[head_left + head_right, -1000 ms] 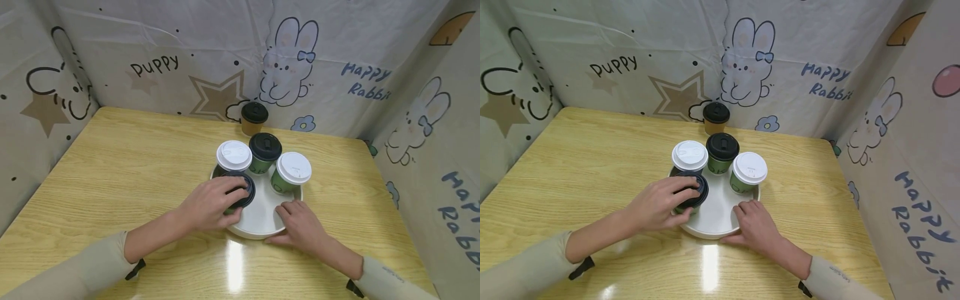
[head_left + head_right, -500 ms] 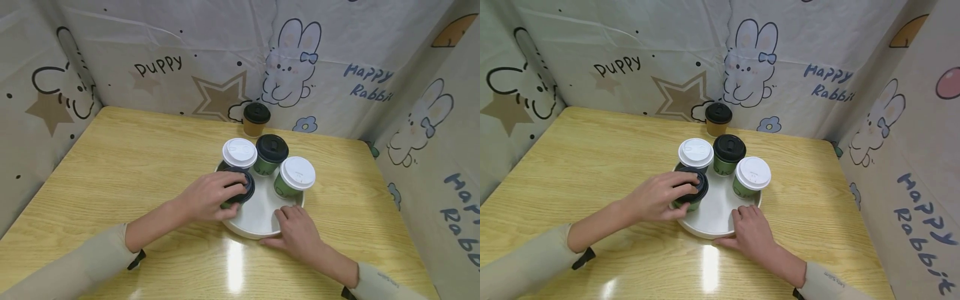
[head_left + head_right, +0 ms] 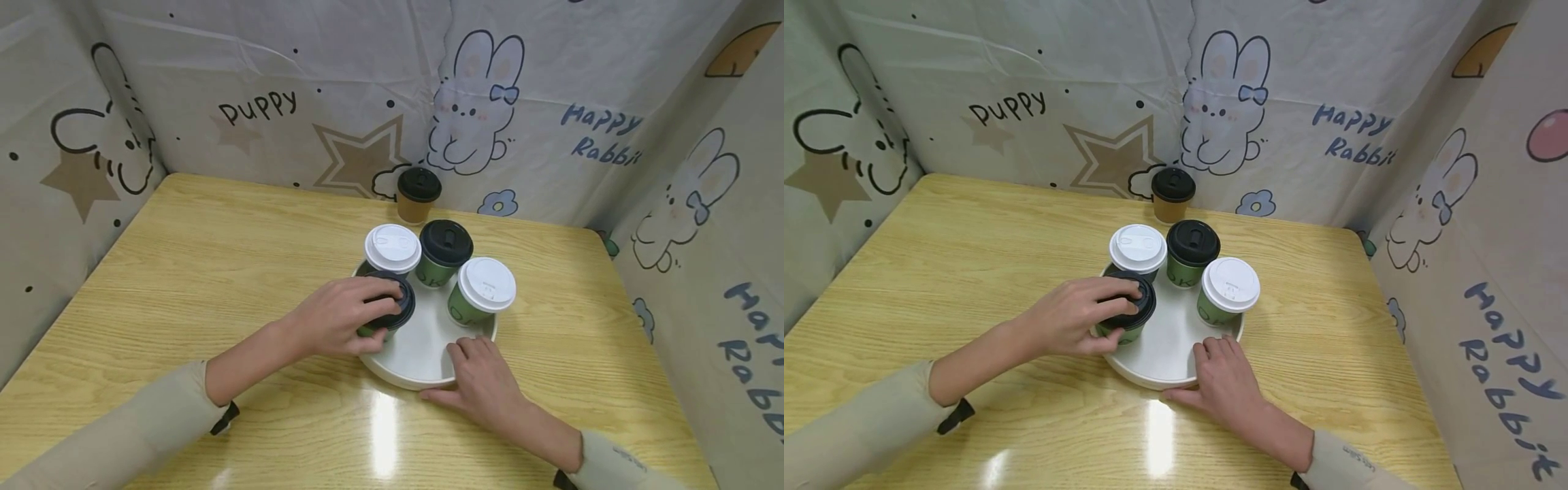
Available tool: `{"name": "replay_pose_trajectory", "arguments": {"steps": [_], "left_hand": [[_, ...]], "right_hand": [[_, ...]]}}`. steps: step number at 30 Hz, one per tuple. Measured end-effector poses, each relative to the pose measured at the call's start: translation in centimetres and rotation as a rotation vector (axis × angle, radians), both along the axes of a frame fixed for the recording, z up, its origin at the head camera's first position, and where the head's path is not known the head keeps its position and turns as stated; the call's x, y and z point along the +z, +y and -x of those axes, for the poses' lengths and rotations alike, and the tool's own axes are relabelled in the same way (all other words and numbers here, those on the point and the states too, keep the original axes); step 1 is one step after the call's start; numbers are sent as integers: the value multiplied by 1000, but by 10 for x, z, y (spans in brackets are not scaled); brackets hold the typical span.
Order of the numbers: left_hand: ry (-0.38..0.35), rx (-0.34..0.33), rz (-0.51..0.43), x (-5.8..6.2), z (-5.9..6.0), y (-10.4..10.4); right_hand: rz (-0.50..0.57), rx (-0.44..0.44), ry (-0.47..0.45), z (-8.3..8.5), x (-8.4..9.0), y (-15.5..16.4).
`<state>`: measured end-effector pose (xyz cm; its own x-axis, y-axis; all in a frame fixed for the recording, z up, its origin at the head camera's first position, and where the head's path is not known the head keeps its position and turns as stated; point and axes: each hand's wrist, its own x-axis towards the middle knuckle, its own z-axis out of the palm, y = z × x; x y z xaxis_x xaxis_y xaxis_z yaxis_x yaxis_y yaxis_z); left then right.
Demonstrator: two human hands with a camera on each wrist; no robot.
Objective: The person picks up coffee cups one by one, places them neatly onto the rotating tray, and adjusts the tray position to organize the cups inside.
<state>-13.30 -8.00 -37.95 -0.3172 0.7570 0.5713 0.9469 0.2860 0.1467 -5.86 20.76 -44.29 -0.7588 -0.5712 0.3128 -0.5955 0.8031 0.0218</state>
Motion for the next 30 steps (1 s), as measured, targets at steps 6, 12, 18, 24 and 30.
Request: {"name": "replay_pose_trajectory", "arguments": {"steps": [6, 12, 18, 24, 30], "left_hand": [[5, -1, -4, 0, 0, 0], [3, -1, -4, 0, 0, 0], [-6, 6, -3, -1, 0, -1], [-18, -1, 3, 1, 0, -1], [-67, -13, 57, 6, 2, -2]], "right_hand": [[16, 31, -49, 2, 3, 5], [4, 82, -106, 9, 5, 18], [-2, 160, -128, 20, 5, 30], [-7, 195, -123, 25, 3, 34], [-1, 204, -96, 25, 1, 34]]}}
